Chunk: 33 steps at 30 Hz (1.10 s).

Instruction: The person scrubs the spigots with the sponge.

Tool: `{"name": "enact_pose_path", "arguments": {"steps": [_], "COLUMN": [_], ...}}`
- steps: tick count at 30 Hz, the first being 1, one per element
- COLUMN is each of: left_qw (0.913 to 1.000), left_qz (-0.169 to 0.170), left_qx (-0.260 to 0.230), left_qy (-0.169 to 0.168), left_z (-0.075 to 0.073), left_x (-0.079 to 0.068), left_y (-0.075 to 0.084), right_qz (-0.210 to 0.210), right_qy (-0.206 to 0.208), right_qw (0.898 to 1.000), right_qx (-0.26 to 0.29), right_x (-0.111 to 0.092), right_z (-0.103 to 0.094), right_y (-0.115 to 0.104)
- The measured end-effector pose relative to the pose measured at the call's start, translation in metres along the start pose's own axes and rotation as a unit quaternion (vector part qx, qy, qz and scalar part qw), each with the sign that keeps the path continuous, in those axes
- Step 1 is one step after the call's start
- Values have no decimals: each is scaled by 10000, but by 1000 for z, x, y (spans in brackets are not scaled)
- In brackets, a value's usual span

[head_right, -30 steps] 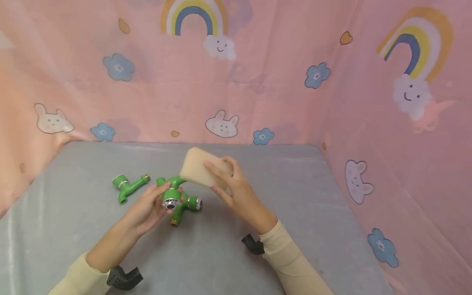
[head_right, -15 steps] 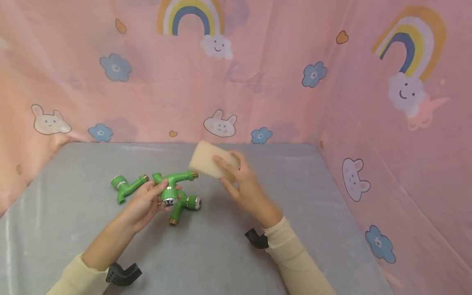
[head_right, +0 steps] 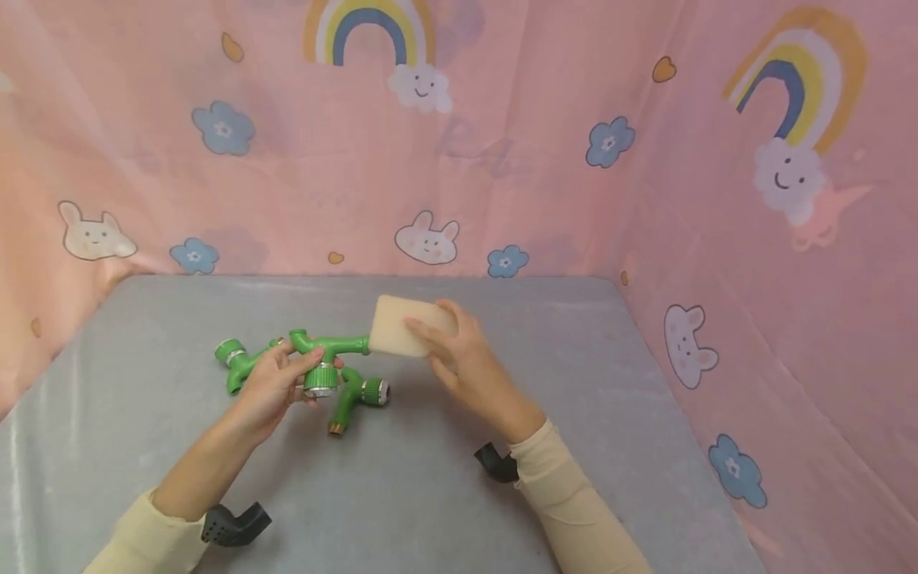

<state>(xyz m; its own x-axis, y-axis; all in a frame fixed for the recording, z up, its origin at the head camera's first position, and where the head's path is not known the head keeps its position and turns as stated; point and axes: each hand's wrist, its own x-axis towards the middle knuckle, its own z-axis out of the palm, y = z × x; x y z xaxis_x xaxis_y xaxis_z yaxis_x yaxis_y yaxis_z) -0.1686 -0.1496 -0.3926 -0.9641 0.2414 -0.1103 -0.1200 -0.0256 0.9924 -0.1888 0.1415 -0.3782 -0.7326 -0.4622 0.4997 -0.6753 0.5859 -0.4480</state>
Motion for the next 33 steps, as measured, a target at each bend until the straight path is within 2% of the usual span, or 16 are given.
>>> {"name": "enact_pose_path", "arguments": {"steps": [5, 13, 19, 27, 33], "left_qw": [9978, 9941, 9949, 9863, 9897], "left_qz": [269, 269, 42, -300, -578], "left_qx": [454, 915, 903, 1537, 1249], "left_qy": [400, 510, 436, 514, 393], "left_z": [-11, -24, -30, -37, -42], "left_x": [-1, 4, 8, 12, 21], "left_y": [5, 2, -4, -14, -25], "right_qz": [490, 644, 657, 659, 693], "right_qy": [-171, -561, -664, -754, -860], "right_qw": [9985, 9960, 9954, 9947, 9936], "right_qx": [182, 258, 213, 219, 229], "right_x": [-1, -1, -2, -6, -5], "right_z": [-7, -7, -5, -4, -5], "right_y": [6, 13, 16, 19, 19]}}
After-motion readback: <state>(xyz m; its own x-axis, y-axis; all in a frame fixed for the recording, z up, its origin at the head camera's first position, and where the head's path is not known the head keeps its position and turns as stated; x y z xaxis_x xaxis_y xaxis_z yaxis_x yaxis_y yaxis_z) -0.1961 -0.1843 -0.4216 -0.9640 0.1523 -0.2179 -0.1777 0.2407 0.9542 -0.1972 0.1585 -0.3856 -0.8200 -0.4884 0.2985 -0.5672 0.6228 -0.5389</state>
